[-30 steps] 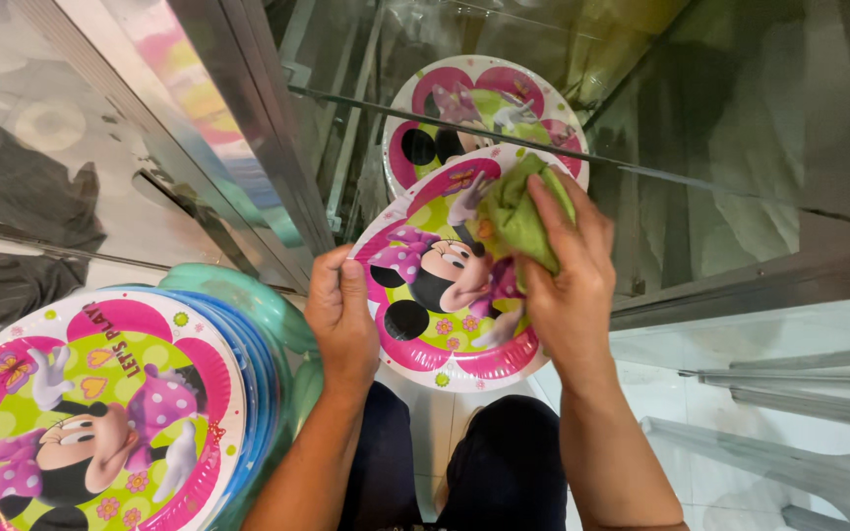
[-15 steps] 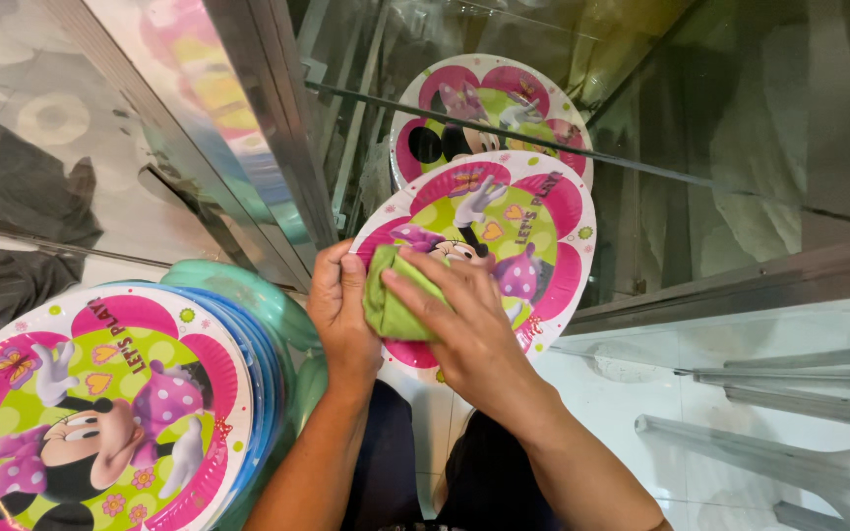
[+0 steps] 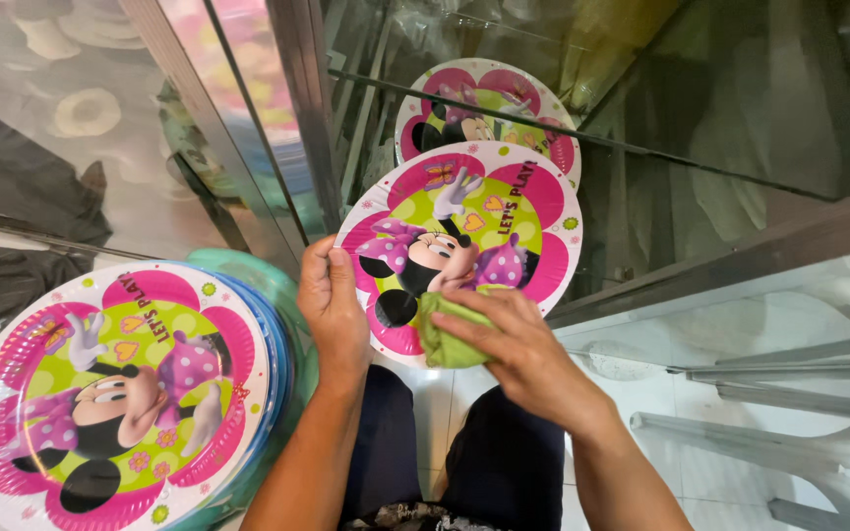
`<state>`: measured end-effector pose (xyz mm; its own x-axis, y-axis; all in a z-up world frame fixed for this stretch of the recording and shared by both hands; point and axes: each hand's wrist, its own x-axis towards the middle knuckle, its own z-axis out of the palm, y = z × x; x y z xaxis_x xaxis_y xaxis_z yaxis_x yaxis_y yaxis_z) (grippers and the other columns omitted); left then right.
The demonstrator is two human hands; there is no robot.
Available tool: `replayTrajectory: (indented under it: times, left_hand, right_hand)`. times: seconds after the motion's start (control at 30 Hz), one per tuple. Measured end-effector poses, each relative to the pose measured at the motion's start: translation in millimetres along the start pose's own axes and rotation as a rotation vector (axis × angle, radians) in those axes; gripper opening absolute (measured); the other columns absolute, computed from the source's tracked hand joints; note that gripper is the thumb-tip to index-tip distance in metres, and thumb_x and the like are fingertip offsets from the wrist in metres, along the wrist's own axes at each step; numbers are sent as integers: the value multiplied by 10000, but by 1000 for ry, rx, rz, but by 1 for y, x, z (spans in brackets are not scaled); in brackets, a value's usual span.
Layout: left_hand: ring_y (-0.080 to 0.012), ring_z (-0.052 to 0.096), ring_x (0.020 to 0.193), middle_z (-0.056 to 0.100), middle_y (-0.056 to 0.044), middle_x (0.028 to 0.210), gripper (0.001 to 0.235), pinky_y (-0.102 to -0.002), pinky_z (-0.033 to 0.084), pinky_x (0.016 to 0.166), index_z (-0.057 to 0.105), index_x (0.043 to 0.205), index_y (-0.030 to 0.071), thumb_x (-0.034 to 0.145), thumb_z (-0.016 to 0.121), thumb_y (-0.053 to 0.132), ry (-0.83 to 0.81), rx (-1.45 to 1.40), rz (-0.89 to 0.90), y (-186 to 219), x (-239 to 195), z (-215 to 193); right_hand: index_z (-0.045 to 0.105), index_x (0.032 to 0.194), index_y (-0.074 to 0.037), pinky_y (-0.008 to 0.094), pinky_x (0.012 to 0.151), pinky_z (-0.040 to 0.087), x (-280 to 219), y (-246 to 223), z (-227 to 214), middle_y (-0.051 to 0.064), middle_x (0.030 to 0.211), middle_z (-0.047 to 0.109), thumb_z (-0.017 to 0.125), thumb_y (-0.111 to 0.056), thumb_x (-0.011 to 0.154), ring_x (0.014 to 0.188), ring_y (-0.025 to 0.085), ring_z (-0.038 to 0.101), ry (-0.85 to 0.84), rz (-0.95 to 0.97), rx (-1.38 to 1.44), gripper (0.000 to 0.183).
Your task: The person wipes a stack of paper plates with a green cloth. They pick up each plate, wipe the surface, and place it on a glass shelf. The person repeats this process for multiple plates.
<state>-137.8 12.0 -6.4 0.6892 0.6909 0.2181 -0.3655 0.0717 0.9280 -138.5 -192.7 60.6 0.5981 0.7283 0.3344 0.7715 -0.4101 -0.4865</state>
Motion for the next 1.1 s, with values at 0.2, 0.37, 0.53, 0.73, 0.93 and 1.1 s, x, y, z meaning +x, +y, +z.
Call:
replayTrajectory:
  times: [0.2,0.37,0.53,0.73,0.93,1.1]
  left_hand:
    - [-108,544,845,630,-69,906,258,-323,502,877,629,1083,51,1089,451,237,11,-2,28,18,-4,-7]
    - [-106,559,849,623,-70,902,253,-320,502,882,628,1074,58,1091,442,229,-6,19,82,25,-11,-10]
    - [-113,557,839,624,-71,890,254,-327,502,877,635,1067,45,1091,445,212,-19,8,123,32,-21,-7]
    - [-130,568,855,634,-88,882,242,-348,504,884,657,1074,43,1080,466,192,-55,44,138,34,-31,-6]
    - [-138,573,863,640,-87,888,234,-354,500,886,669,1071,48,1075,476,180,-70,43,150,39,-37,-3]
    - [-129,545,869,633,-66,881,249,-342,486,888,675,1064,55,1078,470,194,-70,7,140,39,-37,1]
  right_hand:
    - [641,1370,-207,462,991,435,-12,12,-27,94,1426,579,665,120,753,1196,369,554,110,113,-69,699]
    - [633,1391,-195,467,1001,465,2,2,-40,127,1422,581,701,93,781,1179,366,572,354,194,-115,678]
    - [604,1425,-172,489,1006,466,22,-9,-44,168,1417,564,726,94,839,1181,359,567,600,218,-84,655]
    - [567,1449,-183,500,1062,451,42,-18,-39,157,1430,548,783,36,856,1220,389,576,746,188,-72,669]
    - [578,1430,-211,490,1081,448,53,-38,-18,158,1417,552,787,11,862,1264,376,556,726,158,-27,644]
    - [528,1465,-255,503,1077,410,50,-57,-3,139,1470,521,736,50,858,1254,374,520,555,78,20,711]
